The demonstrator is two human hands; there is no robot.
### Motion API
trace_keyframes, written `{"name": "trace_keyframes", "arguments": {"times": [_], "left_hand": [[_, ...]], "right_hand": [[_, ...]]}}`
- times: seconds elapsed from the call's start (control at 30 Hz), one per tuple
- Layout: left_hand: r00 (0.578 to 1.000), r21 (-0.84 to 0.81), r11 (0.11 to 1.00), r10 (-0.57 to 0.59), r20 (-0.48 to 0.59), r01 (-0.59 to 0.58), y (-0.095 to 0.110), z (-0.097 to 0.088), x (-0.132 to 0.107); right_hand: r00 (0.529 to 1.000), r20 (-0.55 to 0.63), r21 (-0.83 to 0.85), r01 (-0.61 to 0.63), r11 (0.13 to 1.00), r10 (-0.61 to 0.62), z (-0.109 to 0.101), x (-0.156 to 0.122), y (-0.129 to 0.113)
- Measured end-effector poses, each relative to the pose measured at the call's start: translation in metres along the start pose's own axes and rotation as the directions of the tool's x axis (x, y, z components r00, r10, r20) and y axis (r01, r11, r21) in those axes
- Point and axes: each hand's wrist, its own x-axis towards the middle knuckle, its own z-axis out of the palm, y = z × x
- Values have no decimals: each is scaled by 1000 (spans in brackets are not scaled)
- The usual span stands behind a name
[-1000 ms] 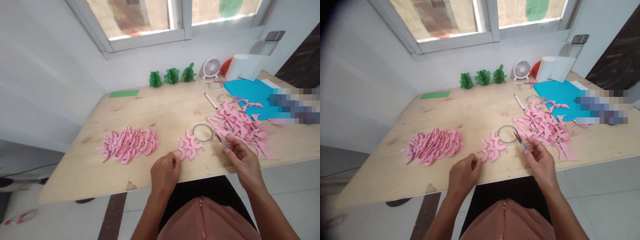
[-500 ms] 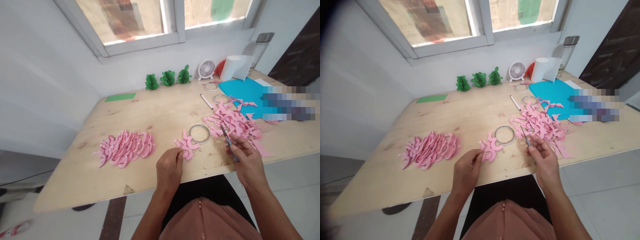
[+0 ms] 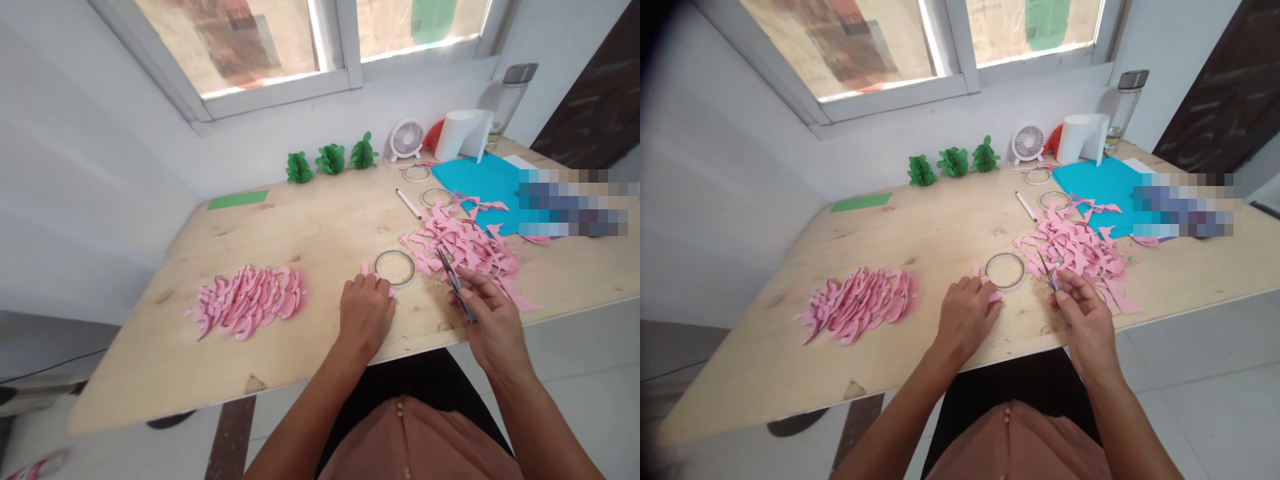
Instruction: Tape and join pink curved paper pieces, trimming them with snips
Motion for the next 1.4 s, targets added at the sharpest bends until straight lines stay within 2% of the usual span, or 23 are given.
{"name": "trace_keyframes", "arguments": {"times": [0.2, 0.3, 0.37, 0.47, 0.57, 0.63, 0.67, 0.73, 0.9, 0.97, 1.03, 1.2, 1.4], "left_hand": [[999, -75, 996, -42, -4, 41, 1, 2, 2], [993, -215, 972, -105, -45, 93, -1, 1, -4], [982, -357, 922, -181, -57, 149, -4, -1, -9], [951, -627, 742, -308, -2, 239, -12, -7, -16], [909, -851, 419, -389, 148, 318, -22, -14, -18], [872, -912, 196, -418, 256, 361, -29, -19, -16], [855, -921, 118, -429, 290, 372, -33, -21, -14], [838, -928, 44, -445, 314, 371, -41, -24, -9], [836, -907, -41, -374, 402, 418, -56, -19, 2], [824, -893, -43, -365, 432, 449, -58, -15, 2], [819, -881, 10, -373, 435, 473, -59, -13, 1], [869, -781, 418, -389, 307, 463, -58, -12, -8], [887, -554, 703, -427, 174, 447, -63, -18, -4]], "right_hand": [[1000, -5, 6, -5, 1000, 5, 1, 0, -1], [1000, 9, -26, 21, 999, -20, 0, 0, 0], [999, 18, -50, 36, 998, -35, -1, 1, 1], [999, 14, -53, 35, 998, -35, -1, 1, 0], [999, 14, -60, 40, 997, -39, -1, 0, 1], [998, 27, -83, 56, 995, -54, -2, 1, 1], [998, 33, -90, 61, 994, -59, -2, 1, 2], [998, 35, -90, 61, 994, -58, -2, 1, 2], [1000, 11, -46, 26, 999, -26, -1, 0, 1], [1000, 11, -39, 17, 999, -16, 0, 0, 1], [1000, 13, -51, 25, 998, -24, 0, 0, 1], [999, 24, -73, 44, 996, -42, -1, 2, 3], [999, 27, -44, 34, 998, -33, 1, 1, 2]]}}
